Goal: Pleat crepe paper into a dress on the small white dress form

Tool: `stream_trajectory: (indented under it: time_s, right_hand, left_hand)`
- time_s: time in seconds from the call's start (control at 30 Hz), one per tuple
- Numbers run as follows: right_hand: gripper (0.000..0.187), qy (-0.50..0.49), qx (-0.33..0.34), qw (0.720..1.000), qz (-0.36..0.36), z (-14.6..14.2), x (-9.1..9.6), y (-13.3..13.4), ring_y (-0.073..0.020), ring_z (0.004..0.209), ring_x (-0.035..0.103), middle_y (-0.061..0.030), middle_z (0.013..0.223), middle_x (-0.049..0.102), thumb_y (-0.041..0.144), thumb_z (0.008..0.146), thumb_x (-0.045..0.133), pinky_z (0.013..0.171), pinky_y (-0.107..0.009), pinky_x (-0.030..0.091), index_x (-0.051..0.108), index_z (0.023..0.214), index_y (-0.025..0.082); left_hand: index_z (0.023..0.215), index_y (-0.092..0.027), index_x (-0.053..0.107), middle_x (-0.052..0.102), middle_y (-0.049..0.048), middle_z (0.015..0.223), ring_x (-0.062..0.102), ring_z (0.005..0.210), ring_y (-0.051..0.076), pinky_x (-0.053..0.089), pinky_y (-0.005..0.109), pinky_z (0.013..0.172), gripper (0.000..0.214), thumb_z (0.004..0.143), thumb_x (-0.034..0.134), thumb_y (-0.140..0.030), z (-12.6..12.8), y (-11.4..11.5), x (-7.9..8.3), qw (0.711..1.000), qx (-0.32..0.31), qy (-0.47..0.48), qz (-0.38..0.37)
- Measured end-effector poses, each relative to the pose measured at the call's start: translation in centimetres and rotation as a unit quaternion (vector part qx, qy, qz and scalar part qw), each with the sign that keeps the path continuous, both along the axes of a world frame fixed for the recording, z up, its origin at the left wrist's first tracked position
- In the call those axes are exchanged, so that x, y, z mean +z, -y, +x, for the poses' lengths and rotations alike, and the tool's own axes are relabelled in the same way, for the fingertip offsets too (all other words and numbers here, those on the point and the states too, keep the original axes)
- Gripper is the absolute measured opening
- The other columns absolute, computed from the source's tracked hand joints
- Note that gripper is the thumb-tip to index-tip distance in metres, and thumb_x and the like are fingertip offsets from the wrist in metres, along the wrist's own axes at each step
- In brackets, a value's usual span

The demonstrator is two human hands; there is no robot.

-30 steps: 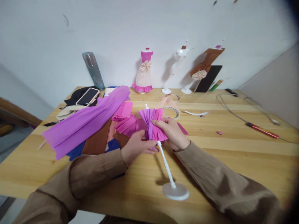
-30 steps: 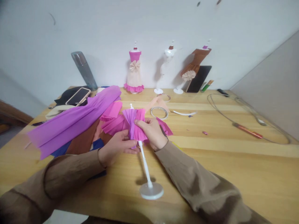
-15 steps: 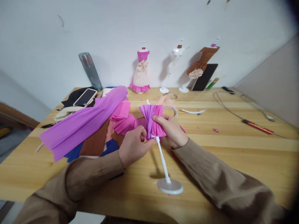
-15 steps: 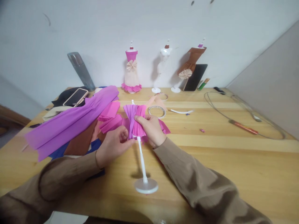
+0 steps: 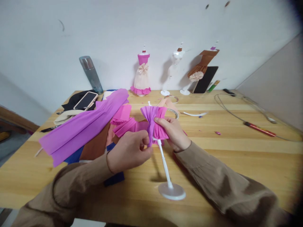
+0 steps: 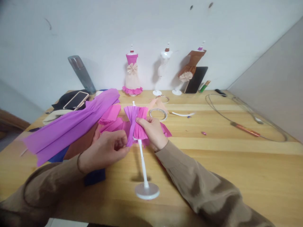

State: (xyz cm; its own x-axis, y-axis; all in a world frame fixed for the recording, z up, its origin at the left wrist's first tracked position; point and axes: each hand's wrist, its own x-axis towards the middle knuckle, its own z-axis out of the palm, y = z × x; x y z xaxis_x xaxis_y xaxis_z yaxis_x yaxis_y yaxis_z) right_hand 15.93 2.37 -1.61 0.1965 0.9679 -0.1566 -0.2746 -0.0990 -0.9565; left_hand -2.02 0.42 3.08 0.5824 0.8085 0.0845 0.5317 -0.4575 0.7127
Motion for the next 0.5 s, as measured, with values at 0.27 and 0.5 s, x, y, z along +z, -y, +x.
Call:
stream_trajectory:
  time_s: [0.27, 0.5]
  right_hand:
    - [0.032, -0.008, 0.039, 0.999, 0.016, -0.3, 0.4, 0.5, -0.0154, 0.049, 0.054, -0.0018, 0.053, 0.062, 0.046, 0.062, 0.082, 0.053, -0.032, 0.045, 0.063, 0.054, 0.022]
    - [0.031, -0.018, 0.023, 1.000, 0.002, -0.3, 0.3, 0.4, -0.0152, 0.052, 0.054, -0.0027, 0.058, 0.065, 0.045, 0.055, 0.084, 0.052, -0.031, 0.044, 0.064, 0.058, 0.021]
  left_hand:
    - [0.102, -0.014, 0.064, 0.067, 0.0043, 0.085, 0.063, 0.077, 0.016, 0.049, 0.025, 0.064, 0.037, 0.079, 0.066, -0.043, 0.2, -2.7, -1.2, 0.957, 0.063, 0.214, -0.185]
    - [0.104, -0.016, 0.062, 0.053, -0.0081, 0.058, 0.056, 0.049, 0.011, 0.047, 0.023, 0.050, 0.041, 0.065, 0.072, -0.022, 1.4, -1.4, -3.8, 0.937, 0.037, 0.232, -0.258]
